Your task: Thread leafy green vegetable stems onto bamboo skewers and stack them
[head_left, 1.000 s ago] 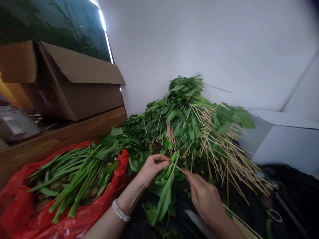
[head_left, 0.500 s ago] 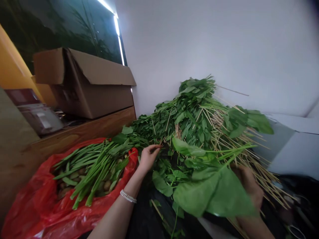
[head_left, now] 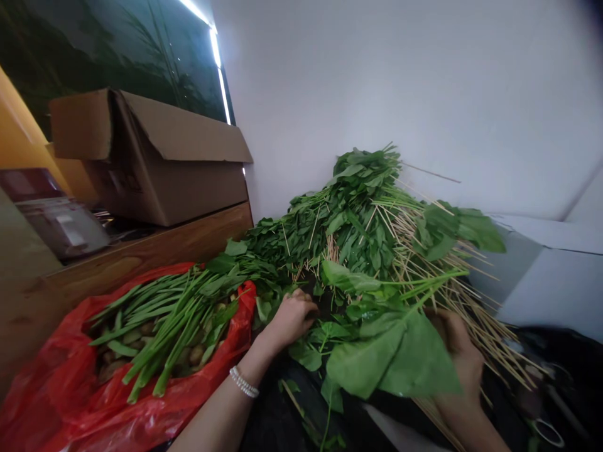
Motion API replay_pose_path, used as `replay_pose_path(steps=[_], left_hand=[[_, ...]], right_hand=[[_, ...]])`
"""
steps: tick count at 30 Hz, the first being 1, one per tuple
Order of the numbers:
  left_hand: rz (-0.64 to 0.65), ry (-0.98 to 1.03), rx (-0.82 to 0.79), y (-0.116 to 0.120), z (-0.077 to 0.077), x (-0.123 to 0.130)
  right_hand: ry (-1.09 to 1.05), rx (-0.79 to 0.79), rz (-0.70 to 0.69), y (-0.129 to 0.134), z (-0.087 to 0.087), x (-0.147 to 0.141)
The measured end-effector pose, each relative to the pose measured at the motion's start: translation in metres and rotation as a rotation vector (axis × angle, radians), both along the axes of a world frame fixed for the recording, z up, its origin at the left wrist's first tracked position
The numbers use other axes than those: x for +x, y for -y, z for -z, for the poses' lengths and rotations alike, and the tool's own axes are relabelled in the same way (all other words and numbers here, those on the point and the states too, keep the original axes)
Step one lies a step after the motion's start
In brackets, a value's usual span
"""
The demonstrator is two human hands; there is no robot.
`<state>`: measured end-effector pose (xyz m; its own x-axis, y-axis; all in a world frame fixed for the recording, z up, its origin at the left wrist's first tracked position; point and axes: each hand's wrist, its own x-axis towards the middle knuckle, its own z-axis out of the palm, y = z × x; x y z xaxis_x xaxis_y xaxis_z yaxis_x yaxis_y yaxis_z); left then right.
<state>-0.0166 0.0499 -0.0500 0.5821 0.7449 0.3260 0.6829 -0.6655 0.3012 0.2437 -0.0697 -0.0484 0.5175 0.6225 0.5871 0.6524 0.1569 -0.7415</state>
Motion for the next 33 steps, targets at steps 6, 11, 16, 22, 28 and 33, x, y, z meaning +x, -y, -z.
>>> replay_pose_path(steps=[6,11,16,22,28,33], left_hand=[[-0.089,0.987,-0.191,0.0,-0.02,0.0],[-0.043,1.498,-0.642,0.0,-0.022,0.004],[-0.003,1.544,-0.82,0.007,-0.022,0.011],[-0.029,1.43,-0.974,0.017,-0.025,0.016],[0.077,1.313,-1.077,0.024,-0.028,0.015],[0.099,1.257,-1.044,0.022,-0.022,0.016]], right_hand=[[0.015,-0.039,-0.028,0.011,-0.016,-0.016],[0.072,-0.003,-0.112,0.012,-0.008,-0.025],[0.13,-0.048,-0.269,0.017,-0.002,-0.035],[0.214,-0.129,-0.606,0.016,-0.003,-0.043],[0.195,-0.219,-0.71,0.007,0.001,-0.043],[0.257,-0.17,-0.648,0.001,0.009,-0.039]])
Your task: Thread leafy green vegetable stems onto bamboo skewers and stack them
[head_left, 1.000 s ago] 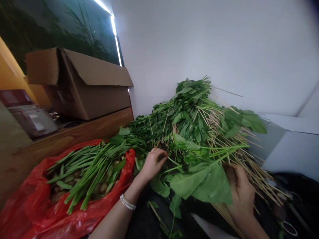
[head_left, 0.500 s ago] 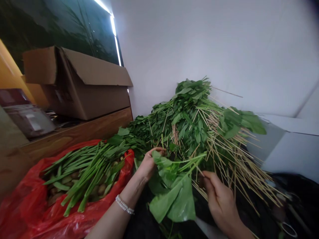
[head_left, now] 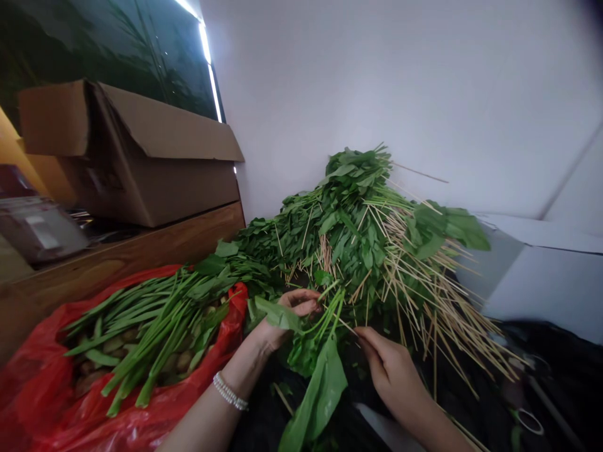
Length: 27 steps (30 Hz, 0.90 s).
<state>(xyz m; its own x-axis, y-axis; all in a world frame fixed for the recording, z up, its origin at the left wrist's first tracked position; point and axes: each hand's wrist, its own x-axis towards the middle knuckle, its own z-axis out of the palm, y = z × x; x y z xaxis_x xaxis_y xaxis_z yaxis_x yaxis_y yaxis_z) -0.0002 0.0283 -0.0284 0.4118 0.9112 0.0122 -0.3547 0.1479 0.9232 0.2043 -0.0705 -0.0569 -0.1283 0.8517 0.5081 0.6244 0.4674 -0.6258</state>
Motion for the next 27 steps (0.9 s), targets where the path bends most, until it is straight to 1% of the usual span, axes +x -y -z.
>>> replay_pose_path(steps=[4,7,11,14,16,21,27], left_hand=[[-0.017,-0.017,0.032,-0.0066,0.0047,0.0007],[-0.01,-0.04,0.094,-0.0083,0.0026,0.0003],[-0.016,-0.142,0.169,-0.004,-0.0003,0.0],[-0.002,-0.178,0.185,-0.0001,-0.0002,0.0008],[0.018,-0.167,0.185,0.001,0.0,0.0019],[-0.015,-0.128,0.145,0.0004,-0.0012,0.0046],[-0.023,-0.126,0.148,-0.002,-0.0004,0.0035]], right_hand=[[0.036,0.006,0.027,-0.0009,0.0032,0.0007],[0.045,0.047,0.029,-0.0004,0.0038,0.0006],[0.081,0.079,0.041,-0.0002,0.0045,0.0007],[0.09,0.083,0.056,-0.001,0.0065,0.0012],[0.087,0.077,0.06,-0.0014,0.008,0.0017],[0.093,0.033,0.07,-0.0003,0.0077,0.0007],[0.114,0.054,0.118,0.001,0.0046,-0.0005]])
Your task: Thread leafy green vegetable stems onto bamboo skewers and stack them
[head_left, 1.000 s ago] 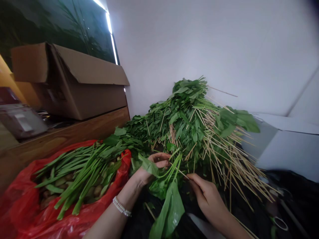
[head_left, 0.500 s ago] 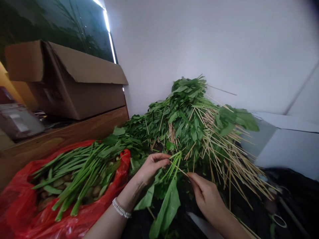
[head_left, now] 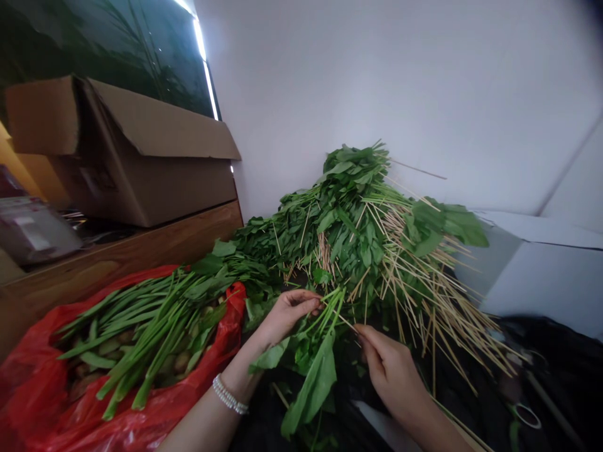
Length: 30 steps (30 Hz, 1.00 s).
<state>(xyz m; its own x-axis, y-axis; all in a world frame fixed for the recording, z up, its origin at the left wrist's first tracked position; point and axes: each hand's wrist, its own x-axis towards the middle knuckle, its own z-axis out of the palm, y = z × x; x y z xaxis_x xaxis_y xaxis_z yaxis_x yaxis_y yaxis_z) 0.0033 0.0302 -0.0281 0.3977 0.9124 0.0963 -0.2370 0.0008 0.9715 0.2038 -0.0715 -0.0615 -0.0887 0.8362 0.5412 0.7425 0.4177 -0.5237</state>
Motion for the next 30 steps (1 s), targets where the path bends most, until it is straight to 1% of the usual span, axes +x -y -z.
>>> replay_pose_path(steps=[3,8,15,25,30], left_hand=[[-0.003,0.0,0.01,-0.002,0.003,-0.001],[-0.07,0.013,0.035,-0.004,0.005,0.0],[-0.031,-0.024,0.044,-0.002,0.007,0.001],[-0.044,-0.061,0.05,-0.003,0.008,0.0],[-0.029,-0.061,-0.014,-0.005,0.013,0.001]], right_hand=[[-0.003,0.015,-0.001,0.0,0.001,0.0],[-0.016,0.009,0.001,0.0,0.003,-0.001],[-0.011,-0.031,0.016,-0.001,0.003,0.0],[0.006,-0.029,0.047,0.0,0.005,-0.003],[0.002,-0.029,0.054,0.001,0.007,-0.005]])
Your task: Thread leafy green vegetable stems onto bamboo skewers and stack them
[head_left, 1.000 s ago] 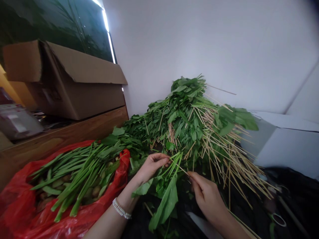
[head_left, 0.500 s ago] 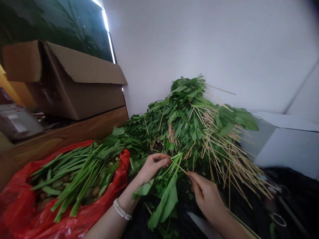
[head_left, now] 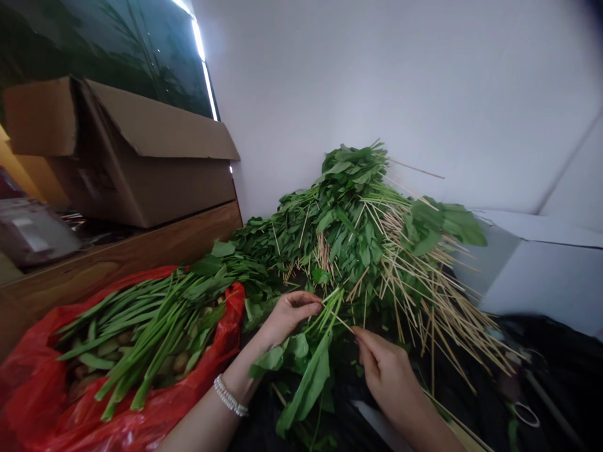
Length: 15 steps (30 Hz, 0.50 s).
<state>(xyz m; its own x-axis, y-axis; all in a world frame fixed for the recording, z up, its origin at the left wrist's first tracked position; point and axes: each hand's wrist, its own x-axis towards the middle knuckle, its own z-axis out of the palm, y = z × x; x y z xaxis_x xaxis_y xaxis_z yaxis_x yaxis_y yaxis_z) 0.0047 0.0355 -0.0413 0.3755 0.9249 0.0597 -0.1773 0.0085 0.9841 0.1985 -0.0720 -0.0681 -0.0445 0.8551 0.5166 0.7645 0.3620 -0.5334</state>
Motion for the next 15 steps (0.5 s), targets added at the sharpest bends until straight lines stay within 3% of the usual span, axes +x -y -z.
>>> replay_pose_path(steps=[8,15], left_hand=[[0.067,0.09,-0.222,-0.002,0.006,0.0],[0.049,0.002,-0.208,0.005,0.001,0.0]], right_hand=[[0.047,0.023,0.004,0.0,0.005,-0.001],[0.122,0.051,0.034,0.0,0.011,0.0]])
